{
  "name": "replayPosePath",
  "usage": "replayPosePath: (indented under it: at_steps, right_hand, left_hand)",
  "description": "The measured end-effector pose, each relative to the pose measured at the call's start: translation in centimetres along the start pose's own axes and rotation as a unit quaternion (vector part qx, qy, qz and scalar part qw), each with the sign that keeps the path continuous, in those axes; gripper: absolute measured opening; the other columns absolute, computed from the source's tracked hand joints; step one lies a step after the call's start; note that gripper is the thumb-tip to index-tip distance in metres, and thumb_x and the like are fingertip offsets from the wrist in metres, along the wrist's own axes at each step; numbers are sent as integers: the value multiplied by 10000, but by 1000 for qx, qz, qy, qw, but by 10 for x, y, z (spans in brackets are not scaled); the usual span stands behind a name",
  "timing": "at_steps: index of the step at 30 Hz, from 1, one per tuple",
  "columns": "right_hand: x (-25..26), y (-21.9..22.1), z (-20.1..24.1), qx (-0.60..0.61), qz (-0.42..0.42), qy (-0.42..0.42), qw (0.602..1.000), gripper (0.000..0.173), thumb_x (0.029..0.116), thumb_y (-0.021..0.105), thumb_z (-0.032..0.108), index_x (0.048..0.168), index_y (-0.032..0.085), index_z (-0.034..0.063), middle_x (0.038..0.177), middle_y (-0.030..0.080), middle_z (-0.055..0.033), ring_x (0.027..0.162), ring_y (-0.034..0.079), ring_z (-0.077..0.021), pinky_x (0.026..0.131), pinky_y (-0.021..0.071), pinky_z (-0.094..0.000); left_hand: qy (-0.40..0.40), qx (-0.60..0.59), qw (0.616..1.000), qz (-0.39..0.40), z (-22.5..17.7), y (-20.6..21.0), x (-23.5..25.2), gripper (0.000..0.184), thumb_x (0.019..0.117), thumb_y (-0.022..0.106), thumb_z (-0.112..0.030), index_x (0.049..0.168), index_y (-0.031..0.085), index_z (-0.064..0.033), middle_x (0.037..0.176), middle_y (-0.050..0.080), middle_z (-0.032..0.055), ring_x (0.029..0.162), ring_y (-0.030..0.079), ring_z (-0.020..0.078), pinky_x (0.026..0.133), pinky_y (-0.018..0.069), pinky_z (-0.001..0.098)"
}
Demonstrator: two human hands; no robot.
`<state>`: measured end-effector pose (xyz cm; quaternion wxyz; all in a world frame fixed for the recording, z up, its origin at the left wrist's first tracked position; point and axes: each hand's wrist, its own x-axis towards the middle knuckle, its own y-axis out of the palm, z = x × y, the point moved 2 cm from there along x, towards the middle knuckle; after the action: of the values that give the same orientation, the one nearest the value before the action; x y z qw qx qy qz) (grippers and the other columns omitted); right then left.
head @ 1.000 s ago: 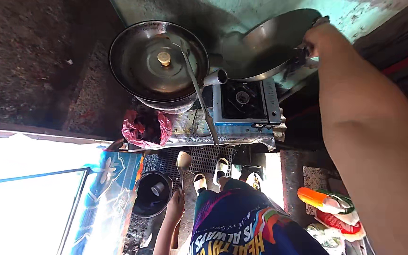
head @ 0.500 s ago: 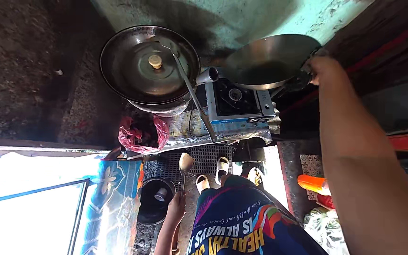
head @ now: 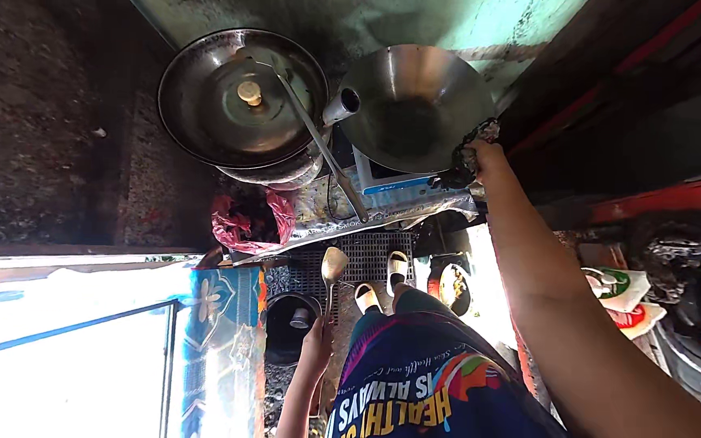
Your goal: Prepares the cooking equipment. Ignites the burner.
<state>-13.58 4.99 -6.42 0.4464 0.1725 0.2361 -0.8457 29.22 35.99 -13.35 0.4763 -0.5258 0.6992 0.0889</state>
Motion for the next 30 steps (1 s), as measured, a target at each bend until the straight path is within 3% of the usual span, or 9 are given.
replayPosePath:
  at_steps: [9,12,15,19,22,25,26,28,30]
  right_hand:
    - [-20,-17,-20,81,0,-24,996,671,1058,515,509,1496,393,15,1340,566,-197,1143,627,-261,933,557,-429]
    - [-48,-37,-39,129,-55,-58,988,586,1067,527,450,1480,419,47,1277,586,-160,1073,629,-222,887,557,-412]
    - [-100,-53,-64,76,-60,-79,992,473,1056,575,355,1365,494,6,1060,610,-106,831,625,-144,735,562,-351]
    - [-155,-73,-115,-83,0,-91,992,540,982,693,220,1402,495,-56,1211,653,-244,1113,657,-318,997,527,-522]
    - [-186,-81,-143,-155,43,-84,983,626,972,706,194,1463,427,-76,1205,650,-314,1129,656,-434,1002,501,-615]
    - [-197,-90,-156,-214,88,-58,971,558,1000,680,187,1452,440,-35,1126,674,-297,1036,683,-441,918,533,-622]
    - [-191,-95,-151,-243,96,-42,964,541,1015,646,170,1471,425,-17,1162,665,-298,1076,672,-449,944,520,-626]
    - [-177,-103,-132,-325,64,-24,943,535,1032,572,144,1525,395,37,1292,624,-303,1156,644,-491,944,504,-669]
    - [-162,-115,-109,-393,-9,-30,919,604,1008,559,55,1577,364,107,1492,499,-264,1232,596,-508,922,511,-680]
  left_hand:
    - [108,-27,990,83,-55,4,-25,318,1094,426,-152,1323,549,31,791,571,53,599,552,104,591,517,280]
    - [171,-25,978,116,-83,4,-37,343,1080,409,-165,1328,558,19,772,570,28,583,542,87,570,508,267]
    - [205,-43,968,136,-127,0,-52,375,1075,402,-161,1374,519,32,789,580,36,588,556,87,559,517,263]
    - [246,-48,958,139,-203,3,-51,455,1059,420,-137,1467,345,50,854,565,35,625,582,79,578,547,250]
    - [274,50,958,74,-261,6,-22,452,1088,434,-158,1510,343,-24,875,574,94,639,567,143,607,522,321]
    - [274,160,948,-21,-313,14,20,470,1104,432,-205,1535,338,-43,1038,613,229,785,630,309,727,545,492]
    - [270,195,941,-61,-331,16,29,479,1103,442,-203,1538,345,-26,1147,623,287,924,662,387,827,541,560]
    - [252,272,921,-118,-364,20,38,520,1091,457,-169,1555,315,19,1412,513,348,1275,555,483,1064,428,631]
    - [227,355,891,-169,-386,26,53,553,1060,485,-127,1555,299,35,1502,402,370,1324,498,534,1058,430,663]
